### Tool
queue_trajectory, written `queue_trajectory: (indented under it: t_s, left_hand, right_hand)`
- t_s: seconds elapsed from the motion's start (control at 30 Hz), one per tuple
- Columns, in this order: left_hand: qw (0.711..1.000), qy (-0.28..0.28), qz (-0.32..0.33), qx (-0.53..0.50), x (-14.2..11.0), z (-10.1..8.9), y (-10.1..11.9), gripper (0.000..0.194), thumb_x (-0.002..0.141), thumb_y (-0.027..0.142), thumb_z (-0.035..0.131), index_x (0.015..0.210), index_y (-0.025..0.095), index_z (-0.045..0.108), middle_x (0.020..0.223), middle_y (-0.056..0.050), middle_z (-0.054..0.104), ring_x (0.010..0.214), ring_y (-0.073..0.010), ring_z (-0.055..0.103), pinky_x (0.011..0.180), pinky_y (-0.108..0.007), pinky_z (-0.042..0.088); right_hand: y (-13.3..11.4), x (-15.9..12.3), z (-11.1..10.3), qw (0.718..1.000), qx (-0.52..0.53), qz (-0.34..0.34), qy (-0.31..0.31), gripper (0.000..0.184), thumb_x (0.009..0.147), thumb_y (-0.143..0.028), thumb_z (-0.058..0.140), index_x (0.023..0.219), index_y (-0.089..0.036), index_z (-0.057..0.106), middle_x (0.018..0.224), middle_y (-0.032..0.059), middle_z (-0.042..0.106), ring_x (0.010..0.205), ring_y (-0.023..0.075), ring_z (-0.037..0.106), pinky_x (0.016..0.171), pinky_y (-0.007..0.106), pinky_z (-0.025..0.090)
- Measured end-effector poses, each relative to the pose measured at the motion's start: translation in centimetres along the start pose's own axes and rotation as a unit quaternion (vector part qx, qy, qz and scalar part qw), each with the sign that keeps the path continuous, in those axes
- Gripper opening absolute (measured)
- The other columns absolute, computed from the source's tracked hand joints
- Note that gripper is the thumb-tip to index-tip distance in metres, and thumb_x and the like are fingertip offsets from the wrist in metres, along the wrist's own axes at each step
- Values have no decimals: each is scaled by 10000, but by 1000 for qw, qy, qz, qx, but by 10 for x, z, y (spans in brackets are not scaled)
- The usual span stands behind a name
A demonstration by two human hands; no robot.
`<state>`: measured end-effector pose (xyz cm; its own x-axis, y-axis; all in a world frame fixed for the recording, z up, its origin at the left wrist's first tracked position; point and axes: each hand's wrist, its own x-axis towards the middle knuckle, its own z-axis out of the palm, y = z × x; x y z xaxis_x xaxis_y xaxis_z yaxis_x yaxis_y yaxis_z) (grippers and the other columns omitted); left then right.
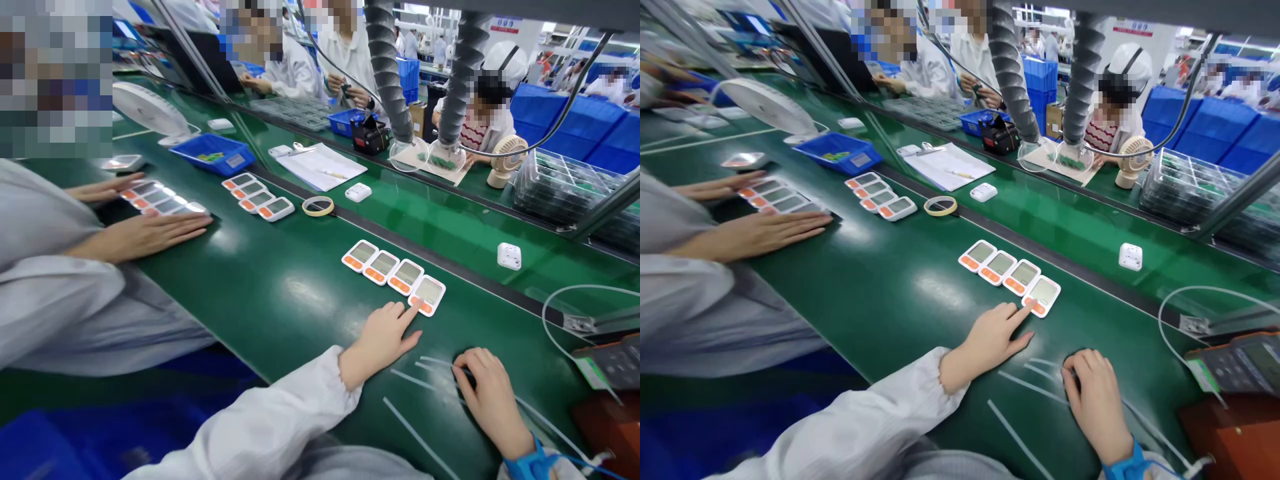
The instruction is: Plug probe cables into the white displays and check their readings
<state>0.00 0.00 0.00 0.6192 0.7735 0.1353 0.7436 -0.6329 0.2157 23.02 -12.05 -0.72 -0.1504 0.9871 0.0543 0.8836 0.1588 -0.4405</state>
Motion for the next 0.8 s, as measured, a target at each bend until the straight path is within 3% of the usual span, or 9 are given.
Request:
queue_trajectory:
  t_s: [0.27, 0.37, 0.57, 0.8]
  left_hand:
    - [1000, 13, -2, 11, -3, 3, 12, 558, 938, 365, 487, 1444, 138, 429, 882, -87, 621, 821, -252, 584, 634, -341, 474]
    - [1000, 30, -1, -8, -4, 4, 3, 541, 949, 374, 467, 1449, 175, 424, 866, -70, 619, 791, -229, 597, 634, -317, 471]
    - [997, 27, -73, -24, -4, -5, -26, 560, 948, 402, 467, 1464, 192, 412, 827, -47, 636, 721, -193, 622, 601, -277, 442]
    - [993, 5, -83, -79, -3, -8, -33, 528, 931, 377, 485, 1430, 203, 468, 831, -20, 674, 729, -176, 628, 644, -276, 440]
  right_hand:
    - [3, 0, 1, 1000, 6, -7, 7, 222, 1025, -314, 441, 891, -217, 589, 896, 49, 591, 845, 229, 549, 758, 347, 392]
    - [3, 0, 1, 1000, 11, -9, 5, 231, 1031, -314, 432, 889, -217, 585, 899, 48, 593, 850, 229, 550, 752, 346, 385]
    - [0, -1, 1, 1000, 21, 2, 6, 233, 1038, -325, 432, 896, -216, 581, 901, 41, 586, 848, 226, 539, 752, 353, 365]
    - [0, -1, 2, 999, 38, 3, 21, 230, 1035, -333, 438, 884, -219, 568, 893, 25, 579, 844, 227, 533, 753, 360, 354]
